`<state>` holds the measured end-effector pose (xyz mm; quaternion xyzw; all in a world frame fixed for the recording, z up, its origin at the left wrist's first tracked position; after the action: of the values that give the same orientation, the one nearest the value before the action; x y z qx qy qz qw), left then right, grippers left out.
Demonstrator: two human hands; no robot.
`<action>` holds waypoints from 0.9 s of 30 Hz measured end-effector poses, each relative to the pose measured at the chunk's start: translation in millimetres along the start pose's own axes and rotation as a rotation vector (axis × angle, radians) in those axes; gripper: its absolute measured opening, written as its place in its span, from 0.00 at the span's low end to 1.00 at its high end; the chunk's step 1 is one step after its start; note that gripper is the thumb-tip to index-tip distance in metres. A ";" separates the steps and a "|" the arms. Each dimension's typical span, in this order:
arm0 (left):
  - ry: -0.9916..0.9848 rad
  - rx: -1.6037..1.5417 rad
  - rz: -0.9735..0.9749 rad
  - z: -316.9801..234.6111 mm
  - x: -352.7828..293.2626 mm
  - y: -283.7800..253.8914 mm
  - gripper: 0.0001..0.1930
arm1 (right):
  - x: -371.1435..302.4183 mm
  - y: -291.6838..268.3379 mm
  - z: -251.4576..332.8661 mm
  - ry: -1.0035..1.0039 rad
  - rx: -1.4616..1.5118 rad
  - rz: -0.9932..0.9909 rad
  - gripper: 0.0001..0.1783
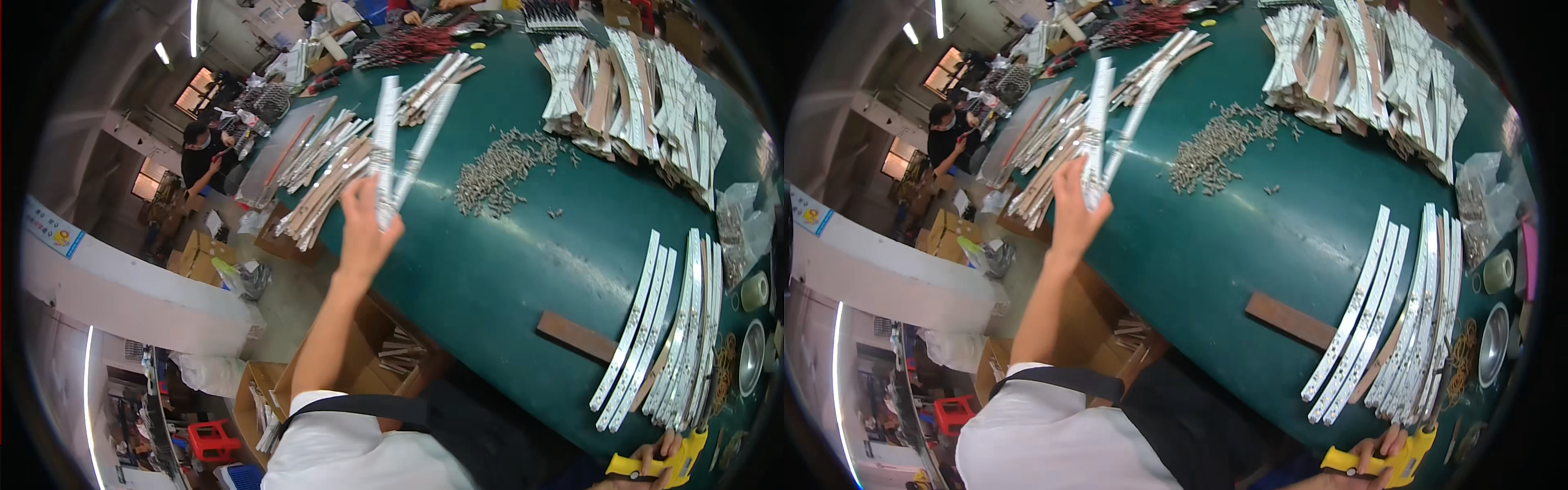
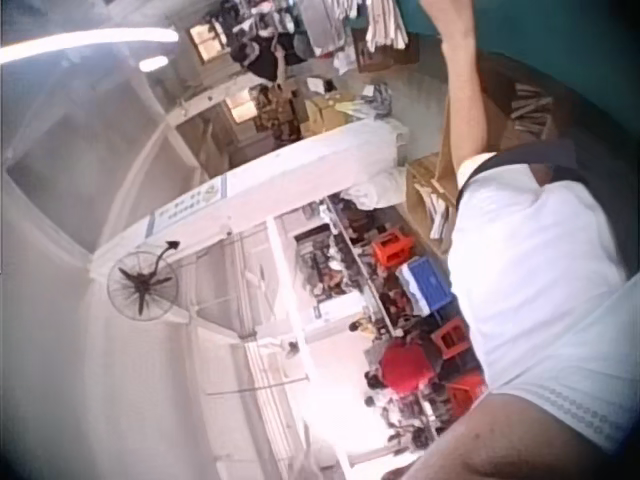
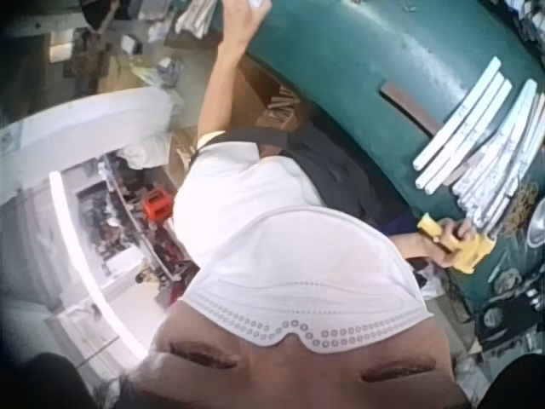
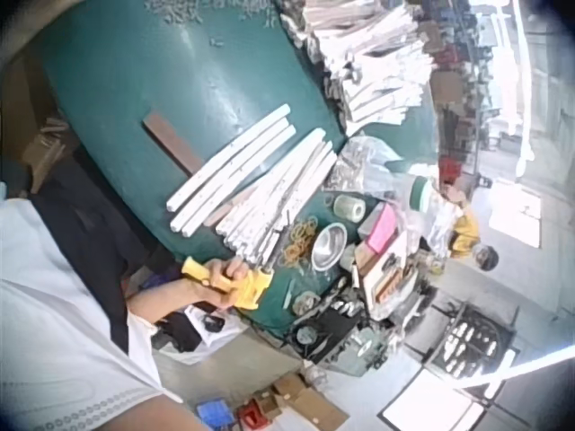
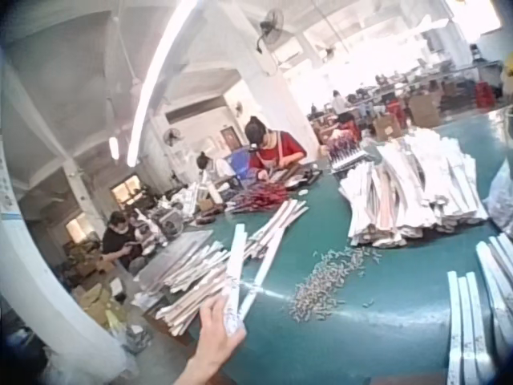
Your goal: The person arranges LED strips on the table, places small electronic components onto each strip by hand, and solders them using a soldering gun. The person also bundles groups of strips using rubber bands.
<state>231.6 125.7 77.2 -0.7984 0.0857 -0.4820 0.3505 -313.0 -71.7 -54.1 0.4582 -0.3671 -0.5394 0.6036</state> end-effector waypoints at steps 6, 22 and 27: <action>0.079 0.250 0.037 175.3 26.4 -29.9 0.34 | 5.1 7.2 -3.9 -0.039 -0.126 0.026 0.25; 0.128 0.223 -0.001 166.4 24.2 -33.7 0.29 | 6.4 5.2 -7.9 -0.014 -0.072 -0.027 0.26; 0.183 -0.028 0.076 89.0 2.3 2.1 0.28 | 5.7 -1.9 -3.6 0.046 0.014 0.023 0.28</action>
<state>307.1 165.5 51.7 -0.7521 0.1545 -0.5379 0.3481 -309.3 -76.8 -57.3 0.4706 -0.3622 -0.5190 0.6148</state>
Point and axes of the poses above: each hand's wrist, its own x-axis towards the middle knuckle, its own y-axis out of the palm, z = x × y, the point moved 10 cm from there along x, towards the middle knuckle, and after that the axes turned 11 degrees about -z, right-handed, at the moved point
